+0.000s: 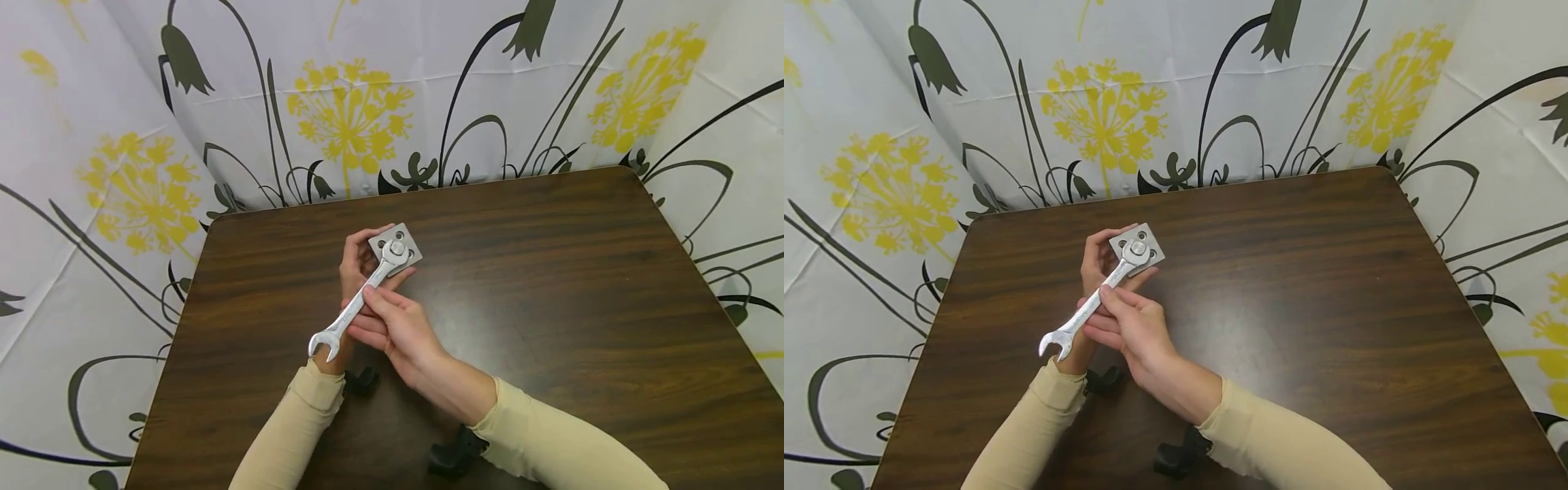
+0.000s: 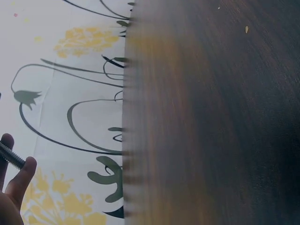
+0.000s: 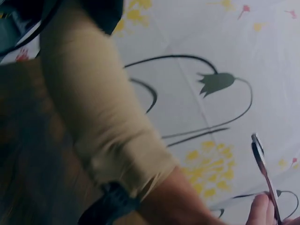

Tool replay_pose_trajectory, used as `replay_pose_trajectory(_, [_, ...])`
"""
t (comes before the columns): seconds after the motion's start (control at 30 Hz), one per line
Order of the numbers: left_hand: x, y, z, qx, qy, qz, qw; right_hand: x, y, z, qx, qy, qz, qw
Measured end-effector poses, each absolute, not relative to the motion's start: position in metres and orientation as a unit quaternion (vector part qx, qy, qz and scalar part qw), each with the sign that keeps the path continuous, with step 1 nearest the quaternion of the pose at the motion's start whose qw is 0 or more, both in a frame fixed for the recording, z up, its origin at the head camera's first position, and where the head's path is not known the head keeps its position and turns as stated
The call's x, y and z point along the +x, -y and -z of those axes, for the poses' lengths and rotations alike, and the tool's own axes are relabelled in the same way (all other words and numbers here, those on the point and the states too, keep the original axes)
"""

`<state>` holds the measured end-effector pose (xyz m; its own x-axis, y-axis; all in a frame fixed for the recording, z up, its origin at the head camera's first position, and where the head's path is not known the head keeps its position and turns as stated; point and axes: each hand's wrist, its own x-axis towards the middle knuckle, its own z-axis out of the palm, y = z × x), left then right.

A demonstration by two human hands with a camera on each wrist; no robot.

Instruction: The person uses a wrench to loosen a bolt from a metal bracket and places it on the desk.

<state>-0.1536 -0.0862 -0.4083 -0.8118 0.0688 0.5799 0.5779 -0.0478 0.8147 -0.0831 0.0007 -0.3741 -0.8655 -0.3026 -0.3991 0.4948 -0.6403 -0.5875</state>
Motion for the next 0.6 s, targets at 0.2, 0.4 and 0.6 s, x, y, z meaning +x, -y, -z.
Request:
replay_pose_trajectory(0.2, [-0.156,0.091,0.417,-0.222,0.656,0.697,0.187,-0.086,-0.02,0.39,0.117,-0.408,0.871,0.246])
replay_pose_trajectory(0.4, [-0.159,0.092,0.419,-0.23,0.652,0.697,0.19,-0.096,-0.053,0.404,0.093,-0.494,0.822,0.267])
replay_pose_trajectory(0.6, [-0.162,0.091,0.424,-0.24,0.648,0.696,0.194,-0.115,-0.09,0.403,0.013,-0.64,0.716,0.278])
